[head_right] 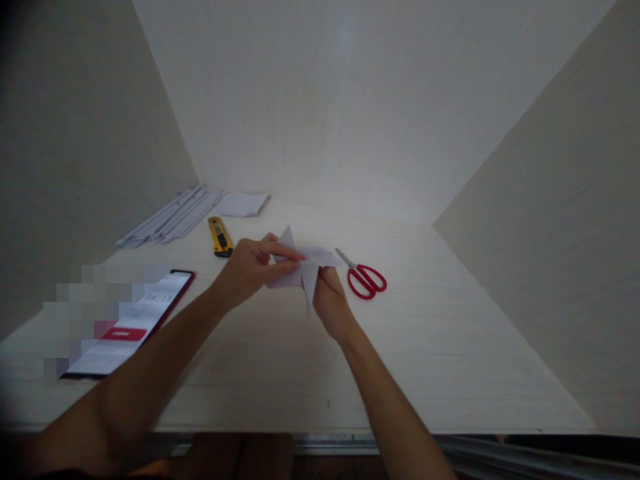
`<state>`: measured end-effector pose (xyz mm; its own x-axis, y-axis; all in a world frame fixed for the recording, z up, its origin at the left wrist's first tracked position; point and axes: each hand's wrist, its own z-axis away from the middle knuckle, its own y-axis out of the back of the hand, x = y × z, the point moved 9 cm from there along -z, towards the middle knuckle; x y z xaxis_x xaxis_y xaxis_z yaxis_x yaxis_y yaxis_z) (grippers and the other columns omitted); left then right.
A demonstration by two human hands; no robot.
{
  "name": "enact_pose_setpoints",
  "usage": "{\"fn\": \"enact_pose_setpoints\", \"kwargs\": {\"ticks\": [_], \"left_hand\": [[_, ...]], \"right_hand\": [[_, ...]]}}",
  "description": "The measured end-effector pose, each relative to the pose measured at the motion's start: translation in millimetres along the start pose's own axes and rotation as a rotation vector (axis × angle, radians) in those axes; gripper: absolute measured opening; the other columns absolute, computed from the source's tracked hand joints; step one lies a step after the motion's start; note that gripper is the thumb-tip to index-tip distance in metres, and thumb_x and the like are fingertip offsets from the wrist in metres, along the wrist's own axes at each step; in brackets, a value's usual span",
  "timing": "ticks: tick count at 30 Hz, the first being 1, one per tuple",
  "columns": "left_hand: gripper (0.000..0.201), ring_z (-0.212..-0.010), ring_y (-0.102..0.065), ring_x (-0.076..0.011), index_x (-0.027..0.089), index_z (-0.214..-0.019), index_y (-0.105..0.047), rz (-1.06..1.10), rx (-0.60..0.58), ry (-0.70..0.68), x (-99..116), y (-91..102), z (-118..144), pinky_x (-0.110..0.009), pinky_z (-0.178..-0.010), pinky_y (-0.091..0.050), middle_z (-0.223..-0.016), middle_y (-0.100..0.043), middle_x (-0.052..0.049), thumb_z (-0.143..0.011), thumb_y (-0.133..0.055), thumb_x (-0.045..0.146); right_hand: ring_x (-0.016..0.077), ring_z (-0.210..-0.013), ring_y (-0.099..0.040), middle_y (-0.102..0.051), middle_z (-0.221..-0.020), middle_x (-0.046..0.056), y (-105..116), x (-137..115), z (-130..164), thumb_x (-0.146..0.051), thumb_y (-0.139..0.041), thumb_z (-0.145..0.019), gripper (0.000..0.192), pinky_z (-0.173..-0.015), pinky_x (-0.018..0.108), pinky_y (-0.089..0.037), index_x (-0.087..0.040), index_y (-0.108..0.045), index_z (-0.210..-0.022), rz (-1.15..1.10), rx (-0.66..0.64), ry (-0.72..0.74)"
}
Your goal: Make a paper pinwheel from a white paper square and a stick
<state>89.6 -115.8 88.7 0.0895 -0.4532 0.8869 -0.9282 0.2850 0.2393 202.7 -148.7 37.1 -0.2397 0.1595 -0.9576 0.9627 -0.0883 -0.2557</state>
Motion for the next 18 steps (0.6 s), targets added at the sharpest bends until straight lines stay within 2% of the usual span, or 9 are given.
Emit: {"fn": "enact_pose_setpoints", "kwargs": {"ticks": [4, 7, 9, 12, 18], "left_hand": [[0.018, -0.069, -0.052, -0.0114, 0.021, -0.079, -0.070, -0.017, -0.005, -0.017, -1, 1.6, -1, -0.022, -0.059, -0.042, -0.074, -0.059, -0.003, -0.063, -0.064, 0.024], [0.018, -0.067, -0.052, -0.0107, 0.021, -0.081, -0.070, -0.028, -0.005, -0.006, -3, 2.4, 0, -0.020, -0.055, -0.041, -0.075, -0.059, -0.003, -0.064, -0.063, 0.025], [0.019, -0.065, -0.051, -0.0098, 0.022, -0.081, -0.070, -0.037, -0.006, 0.007, -4, 2.2, 0, -0.020, -0.054, -0.040, -0.075, -0.059, -0.003, -0.064, -0.063, 0.025], [0.018, -0.064, -0.050, -0.0093, 0.022, -0.081, -0.070, -0.048, -0.010, 0.021, -5, 0.9, 0, -0.019, -0.053, -0.040, -0.075, -0.059, -0.002, -0.064, -0.063, 0.026], [0.018, -0.066, -0.051, -0.0106, 0.021, -0.080, -0.070, -0.017, -0.028, 0.019, -4, -2.0, -1, -0.020, -0.054, -0.040, -0.075, -0.060, -0.003, -0.064, -0.062, 0.024]], "right_hand": [[0.0088, -0.058, -0.049, -0.056, -0.065, -0.003, -9, -2, -3, -0.023, -0.057, -0.066, 0.013, -0.052, 0.020, -0.037, -0.023, -0.059, -0.079, -0.102, -0.087, -0.016], [0.0060, -0.049, -0.042, -0.048, -0.052, -0.004, -18, -1, -5, -0.020, -0.057, -0.067, 0.002, -0.047, 0.019, -0.033, -0.018, -0.057, -0.066, -0.100, -0.199, -0.010], [0.0053, -0.045, -0.038, -0.043, -0.047, -0.005, -22, 2, -5, -0.020, -0.056, -0.067, 0.009, -0.044, 0.019, -0.030, -0.016, -0.055, -0.059, -0.090, -0.255, -0.015], [0.0048, -0.042, -0.035, -0.043, -0.045, -0.005, -16, 5, -6, -0.022, -0.059, -0.064, 0.009, -0.042, 0.019, -0.030, -0.016, -0.055, -0.058, -0.067, -0.177, -0.033], [0.0073, -0.044, -0.044, -0.052, -0.049, -0.002, 0, 1, -7, -0.025, -0.060, -0.060, 0.008, -0.043, 0.020, -0.036, -0.017, -0.059, -0.059, 0.059, -0.014, -0.010]]}}
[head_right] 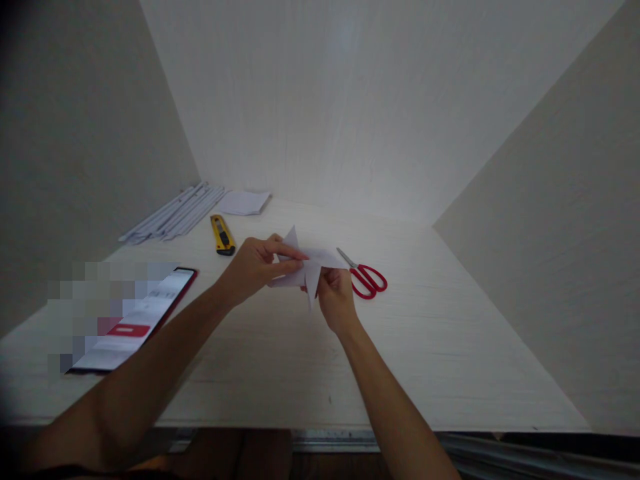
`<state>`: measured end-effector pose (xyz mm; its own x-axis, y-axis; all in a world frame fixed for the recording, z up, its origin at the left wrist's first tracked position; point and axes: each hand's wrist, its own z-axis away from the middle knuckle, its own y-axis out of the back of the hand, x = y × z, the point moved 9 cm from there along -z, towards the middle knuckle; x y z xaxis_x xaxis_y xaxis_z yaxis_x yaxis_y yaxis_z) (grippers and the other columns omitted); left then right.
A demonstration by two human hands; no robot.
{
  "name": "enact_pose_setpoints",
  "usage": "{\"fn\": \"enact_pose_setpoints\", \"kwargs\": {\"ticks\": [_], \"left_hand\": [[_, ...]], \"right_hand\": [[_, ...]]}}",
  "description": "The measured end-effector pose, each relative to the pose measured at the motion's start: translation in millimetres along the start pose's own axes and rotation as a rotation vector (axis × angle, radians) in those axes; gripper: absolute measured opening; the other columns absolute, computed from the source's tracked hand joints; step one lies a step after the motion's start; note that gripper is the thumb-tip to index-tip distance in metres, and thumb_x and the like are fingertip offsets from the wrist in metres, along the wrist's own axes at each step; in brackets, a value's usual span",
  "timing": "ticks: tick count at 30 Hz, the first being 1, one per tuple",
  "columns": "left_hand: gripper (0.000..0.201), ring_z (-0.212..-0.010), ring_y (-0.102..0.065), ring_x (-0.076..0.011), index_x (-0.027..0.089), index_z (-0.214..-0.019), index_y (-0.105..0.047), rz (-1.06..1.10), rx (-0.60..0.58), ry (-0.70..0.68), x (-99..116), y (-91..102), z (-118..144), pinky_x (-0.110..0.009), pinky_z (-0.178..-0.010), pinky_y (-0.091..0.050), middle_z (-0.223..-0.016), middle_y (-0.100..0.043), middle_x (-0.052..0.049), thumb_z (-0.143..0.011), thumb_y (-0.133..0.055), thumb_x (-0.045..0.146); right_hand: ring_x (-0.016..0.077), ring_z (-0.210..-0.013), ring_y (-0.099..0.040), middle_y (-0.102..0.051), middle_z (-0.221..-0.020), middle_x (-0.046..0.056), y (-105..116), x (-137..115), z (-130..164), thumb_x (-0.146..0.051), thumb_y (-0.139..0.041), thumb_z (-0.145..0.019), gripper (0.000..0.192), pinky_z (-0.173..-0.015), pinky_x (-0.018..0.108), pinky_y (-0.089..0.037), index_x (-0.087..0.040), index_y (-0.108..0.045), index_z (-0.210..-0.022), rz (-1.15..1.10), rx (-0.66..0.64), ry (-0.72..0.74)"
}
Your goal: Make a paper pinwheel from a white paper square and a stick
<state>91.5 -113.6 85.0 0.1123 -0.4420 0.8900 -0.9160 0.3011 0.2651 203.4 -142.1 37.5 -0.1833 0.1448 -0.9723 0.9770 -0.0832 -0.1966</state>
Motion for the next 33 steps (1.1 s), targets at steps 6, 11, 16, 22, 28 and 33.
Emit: {"fn": "enact_pose_setpoints", "kwargs": {"ticks": [6, 11, 16, 22, 28, 33], "left_hand": [[0.018, -0.065, -0.051, -0.0100, 0.021, -0.080, -0.070, 0.037, -0.012, 0.031, -2, -1.6, 0, -0.020, -0.053, -0.040, -0.076, -0.060, -0.003, -0.064, -0.063, 0.025], [0.018, -0.068, -0.052, -0.0113, 0.020, -0.080, -0.070, 0.054, -0.010, 0.012, -2, -2.2, 0, -0.021, -0.056, -0.041, -0.076, -0.061, -0.004, -0.063, -0.064, 0.025], [0.017, -0.068, -0.053, -0.0115, 0.021, -0.079, -0.070, 0.032, -0.016, 0.000, 0, -2.6, 0, -0.022, -0.058, -0.042, -0.075, -0.061, -0.004, -0.064, -0.064, 0.024], [0.017, -0.067, -0.053, -0.0115, 0.020, -0.079, -0.070, 0.038, -0.025, 0.011, 1, -3.6, 1, -0.021, -0.057, -0.042, -0.075, -0.062, -0.004, -0.064, -0.064, 0.024], [0.017, -0.067, -0.053, -0.0107, 0.020, -0.079, -0.070, 0.075, -0.027, 0.000, 1, -4.8, 1, -0.021, -0.057, -0.042, -0.074, -0.061, -0.003, -0.064, -0.064, 0.024], [0.018, -0.066, -0.052, -0.0106, 0.020, -0.081, -0.069, 0.041, 0.013, -0.003, 2, 1.6, 0, -0.021, -0.056, -0.042, -0.075, -0.060, -0.003, -0.065, -0.063, 0.023]], "right_hand": [[0.0069, -0.041, -0.044, -0.053, -0.048, -0.002, 8, 2, -1, -0.026, -0.061, -0.060, 0.010, -0.042, 0.019, -0.037, -0.017, -0.061, -0.063, 0.020, 0.051, -0.007], [0.0052, -0.040, -0.042, -0.053, -0.047, -0.003, 10, 5, 0, -0.026, -0.061, -0.059, 0.009, -0.039, 0.017, -0.033, -0.017, -0.058, -0.060, 0.000, 0.082, -0.041], [0.0052, -0.040, -0.039, -0.051, -0.047, -0.004, 6, 5, 0, -0.028, -0.061, -0.059, 0.012, -0.039, 0.018, -0.031, -0.018, -0.056, -0.056, -0.063, 0.079, -0.048], [0.0059, -0.041, -0.036, -0.045, -0.044, -0.005, 0, 4, -1, -0.027, -0.063, -0.057, 0.013, -0.038, 0.018, -0.027, -0.018, -0.054, -0.054, -0.123, 0.056, -0.038], [0.0039, -0.038, -0.032, -0.046, -0.046, -0.005, -3, 3, 0, -0.025, -0.063, -0.058, 0.012, -0.037, 0.018, -0.024, -0.017, -0.055, -0.054, -0.148, 0.035, -0.029], [0.0041, -0.038, -0.034, -0.048, -0.047, -0.005, 4, 7, -2, -0.028, -0.063, -0.062, 0.014, -0.039, 0.018, -0.027, -0.017, -0.055, -0.059, -0.105, 0.047, -0.031]]}}
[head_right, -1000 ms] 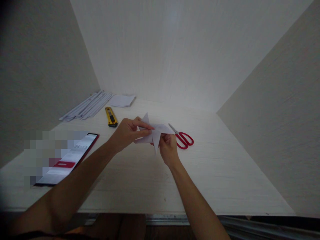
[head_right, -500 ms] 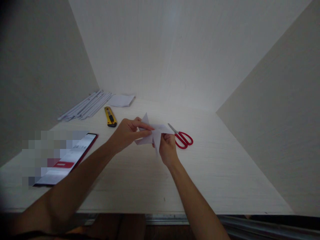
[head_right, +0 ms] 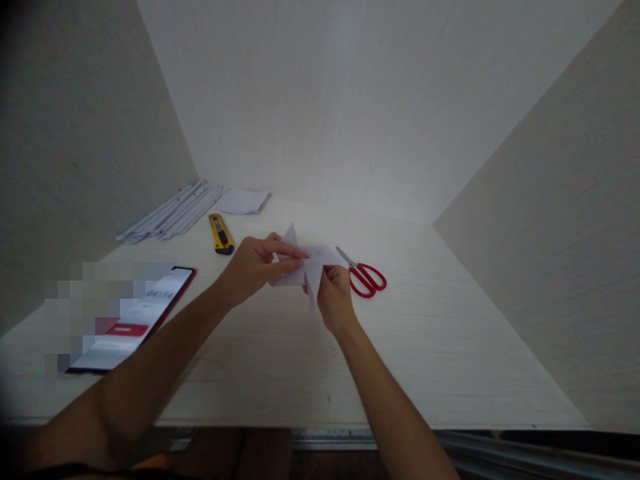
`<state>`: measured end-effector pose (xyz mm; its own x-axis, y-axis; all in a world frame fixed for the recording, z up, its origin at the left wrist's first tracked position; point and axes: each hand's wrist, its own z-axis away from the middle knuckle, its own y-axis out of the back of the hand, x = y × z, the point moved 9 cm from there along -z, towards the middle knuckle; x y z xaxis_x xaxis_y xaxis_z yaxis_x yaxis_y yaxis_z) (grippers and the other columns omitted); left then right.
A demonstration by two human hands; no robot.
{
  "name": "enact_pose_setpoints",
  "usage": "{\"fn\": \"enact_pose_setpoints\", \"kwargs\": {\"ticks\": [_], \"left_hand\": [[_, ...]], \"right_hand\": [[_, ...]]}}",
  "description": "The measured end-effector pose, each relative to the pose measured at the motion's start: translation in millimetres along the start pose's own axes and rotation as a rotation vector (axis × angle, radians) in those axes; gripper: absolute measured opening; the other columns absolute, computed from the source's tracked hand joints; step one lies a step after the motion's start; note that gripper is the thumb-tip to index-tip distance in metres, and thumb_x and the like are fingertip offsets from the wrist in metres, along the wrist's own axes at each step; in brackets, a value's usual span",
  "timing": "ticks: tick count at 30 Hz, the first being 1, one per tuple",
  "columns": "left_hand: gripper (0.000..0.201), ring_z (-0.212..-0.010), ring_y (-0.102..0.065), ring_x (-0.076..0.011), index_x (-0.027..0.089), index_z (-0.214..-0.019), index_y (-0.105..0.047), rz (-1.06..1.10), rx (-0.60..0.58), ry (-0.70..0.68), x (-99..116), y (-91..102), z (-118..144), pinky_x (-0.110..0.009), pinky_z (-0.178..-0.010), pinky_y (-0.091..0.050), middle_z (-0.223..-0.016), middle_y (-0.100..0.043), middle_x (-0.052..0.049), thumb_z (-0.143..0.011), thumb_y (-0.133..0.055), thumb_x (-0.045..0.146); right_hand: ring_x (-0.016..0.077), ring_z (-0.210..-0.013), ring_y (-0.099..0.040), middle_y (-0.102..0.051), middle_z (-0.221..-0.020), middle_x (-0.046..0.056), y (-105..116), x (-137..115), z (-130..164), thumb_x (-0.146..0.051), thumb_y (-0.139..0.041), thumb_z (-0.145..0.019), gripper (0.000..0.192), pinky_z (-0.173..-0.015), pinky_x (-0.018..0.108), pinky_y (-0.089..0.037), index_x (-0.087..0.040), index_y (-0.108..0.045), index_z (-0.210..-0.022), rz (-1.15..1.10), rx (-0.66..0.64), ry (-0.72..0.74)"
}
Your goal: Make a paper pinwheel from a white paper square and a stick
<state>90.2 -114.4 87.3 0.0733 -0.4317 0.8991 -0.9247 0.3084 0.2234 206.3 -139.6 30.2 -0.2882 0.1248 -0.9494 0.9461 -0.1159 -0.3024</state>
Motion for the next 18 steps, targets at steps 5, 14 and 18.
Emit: {"fn": "enact_pose_setpoints", "kwargs": {"ticks": [5, 14, 18], "left_hand": [[0.020, -0.073, -0.054, -0.0130, 0.020, -0.084, -0.069, -0.048, 0.100, -0.083, 7, 12.6, -1, -0.023, -0.063, -0.043, -0.077, -0.061, -0.004, -0.066, -0.062, 0.026], [0.068, -0.068, -0.055, -0.0120, 0.020, -0.128, -0.032, 0.003, 0.144, -0.176, 2, 13.1, -1, -0.023, -0.063, -0.044, -0.080, -0.062, -0.003, -0.066, -0.062, 0.026], [0.045, -0.073, -0.055, -0.0134, 0.016, -0.109, -0.051, -0.089, 0.156, -0.166, -3, 12.0, -2, -0.024, -0.066, -0.044, -0.083, -0.061, -0.005, -0.066, -0.061, 0.027]], "right_hand": [[0.0036, -0.035, -0.032, -0.043, -0.042, -0.008, 22, -19, -4, -0.035, -0.056, -0.071, 0.018, -0.036, 0.018, -0.022, -0.018, -0.053, -0.070, 0.014, 0.135, 0.149], [0.0101, -0.057, -0.058, -0.061, -0.068, 0.002, 54, -61, 5, -0.032, -0.052, -0.074, 0.020, -0.051, 0.023, -0.041, -0.014, -0.059, -0.079, 0.162, 0.397, 0.468], [0.0111, -0.061, -0.057, -0.061, -0.071, 0.004, 45, -61, 8, -0.037, -0.052, -0.074, 0.026, -0.057, 0.025, -0.044, -0.014, -0.060, -0.082, 0.262, 0.384, 0.435]]}}
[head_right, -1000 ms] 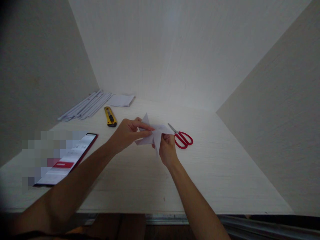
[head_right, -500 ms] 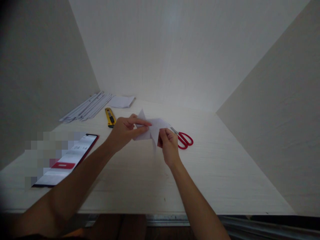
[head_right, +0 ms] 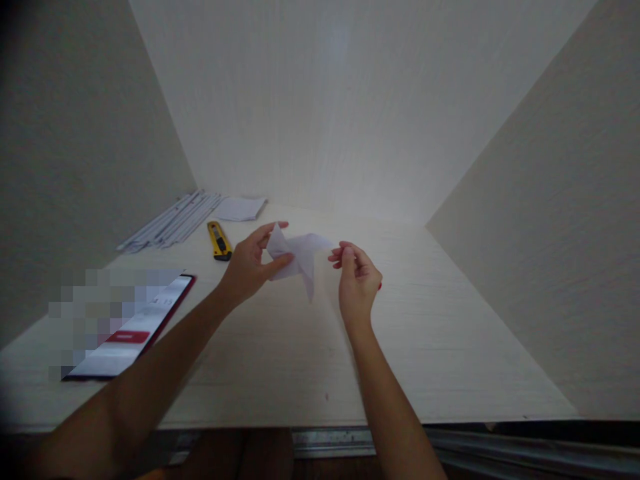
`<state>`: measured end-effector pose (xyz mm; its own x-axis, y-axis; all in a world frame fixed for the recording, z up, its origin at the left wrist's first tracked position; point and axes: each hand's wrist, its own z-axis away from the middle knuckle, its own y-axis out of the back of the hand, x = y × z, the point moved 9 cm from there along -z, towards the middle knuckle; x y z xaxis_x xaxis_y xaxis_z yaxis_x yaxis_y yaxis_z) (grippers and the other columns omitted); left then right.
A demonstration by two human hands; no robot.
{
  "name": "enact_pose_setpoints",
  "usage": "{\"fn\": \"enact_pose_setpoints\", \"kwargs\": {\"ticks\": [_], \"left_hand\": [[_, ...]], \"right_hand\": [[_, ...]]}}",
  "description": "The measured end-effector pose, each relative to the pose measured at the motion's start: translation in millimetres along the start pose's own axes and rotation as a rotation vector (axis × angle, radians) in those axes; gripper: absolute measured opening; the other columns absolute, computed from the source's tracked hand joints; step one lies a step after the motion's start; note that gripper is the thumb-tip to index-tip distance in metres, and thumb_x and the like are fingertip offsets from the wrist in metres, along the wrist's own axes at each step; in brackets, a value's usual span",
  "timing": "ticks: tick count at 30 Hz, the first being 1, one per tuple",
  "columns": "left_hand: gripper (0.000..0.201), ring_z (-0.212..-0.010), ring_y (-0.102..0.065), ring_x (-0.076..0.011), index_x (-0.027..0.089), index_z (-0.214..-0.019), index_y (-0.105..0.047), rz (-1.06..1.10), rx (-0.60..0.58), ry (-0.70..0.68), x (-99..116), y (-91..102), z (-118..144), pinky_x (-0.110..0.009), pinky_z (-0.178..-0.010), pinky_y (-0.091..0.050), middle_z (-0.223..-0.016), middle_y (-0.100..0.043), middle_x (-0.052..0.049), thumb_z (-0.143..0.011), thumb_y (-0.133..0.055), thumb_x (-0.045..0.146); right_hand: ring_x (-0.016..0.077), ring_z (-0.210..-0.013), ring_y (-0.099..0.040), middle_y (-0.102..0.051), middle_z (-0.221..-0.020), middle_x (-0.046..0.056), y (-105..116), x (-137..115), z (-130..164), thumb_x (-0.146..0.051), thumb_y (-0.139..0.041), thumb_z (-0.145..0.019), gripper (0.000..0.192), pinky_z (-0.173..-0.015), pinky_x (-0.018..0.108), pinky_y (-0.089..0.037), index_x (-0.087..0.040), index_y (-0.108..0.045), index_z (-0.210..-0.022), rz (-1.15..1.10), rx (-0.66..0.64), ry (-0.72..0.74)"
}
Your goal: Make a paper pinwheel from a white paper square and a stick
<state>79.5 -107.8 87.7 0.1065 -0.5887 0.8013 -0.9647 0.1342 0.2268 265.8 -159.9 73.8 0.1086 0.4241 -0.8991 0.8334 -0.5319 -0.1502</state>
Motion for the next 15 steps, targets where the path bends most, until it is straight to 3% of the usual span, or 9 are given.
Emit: {"fn": "enact_pose_setpoints", "kwargs": {"ticks": [3, 7, 10, 15], "left_hand": [[0.021, -0.072, -0.054, -0.0137, 0.014, -0.084, -0.059, -0.066, -0.018, 0.020, -2, -2.3, 0, -0.025, -0.065, -0.043, -0.077, -0.060, -0.003, -0.067, -0.059, 0.027], [0.017, -0.065, -0.052, -0.0122, 0.013, -0.077, -0.058, -0.023, -0.043, 0.076, -4, -8.0, 1, -0.023, -0.060, -0.042, -0.068, -0.057, -0.001, -0.066, -0.058, 0.026], [0.016, -0.064, -0.052, -0.0115, 0.013, -0.077, -0.057, 0.026, -0.072, 0.097, -3, -14.6, 2, -0.023, -0.060, -0.043, -0.069, -0.058, 0.000, -0.065, -0.058, 0.024], [0.017, -0.064, -0.053, -0.0115, 0.012, -0.077, -0.058, 0.089, -0.110, 0.142, -8, -21.7, 4, -0.022, -0.058, -0.043, -0.070, -0.059, -0.001, -0.064, -0.059, 0.023]], "right_hand": [[0.0109, -0.057, -0.055, -0.061, -0.066, 0.003, -19, 15, 6, -0.041, -0.057, -0.069, 0.029, -0.056, 0.025, -0.044, -0.014, -0.061, -0.079, 0.040, -0.168, -0.158], [0.0101, -0.053, -0.053, -0.059, -0.061, 0.001, -40, 33, 17, -0.041, -0.059, -0.066, 0.025, -0.052, 0.023, -0.042, -0.016, -0.060, -0.072, -0.004, -0.371, -0.323], [0.0099, -0.053, -0.052, -0.058, -0.060, 0.000, -45, 34, 21, -0.037, -0.063, -0.063, 0.022, -0.050, 0.022, -0.041, -0.016, -0.060, -0.070, -0.027, -0.407, -0.355], [0.0098, -0.050, -0.050, -0.056, -0.057, 0.000, -44, 31, 19, -0.035, -0.063, -0.063, 0.022, -0.047, 0.023, -0.040, -0.015, -0.063, -0.073, 0.081, -0.423, -0.270]]}}
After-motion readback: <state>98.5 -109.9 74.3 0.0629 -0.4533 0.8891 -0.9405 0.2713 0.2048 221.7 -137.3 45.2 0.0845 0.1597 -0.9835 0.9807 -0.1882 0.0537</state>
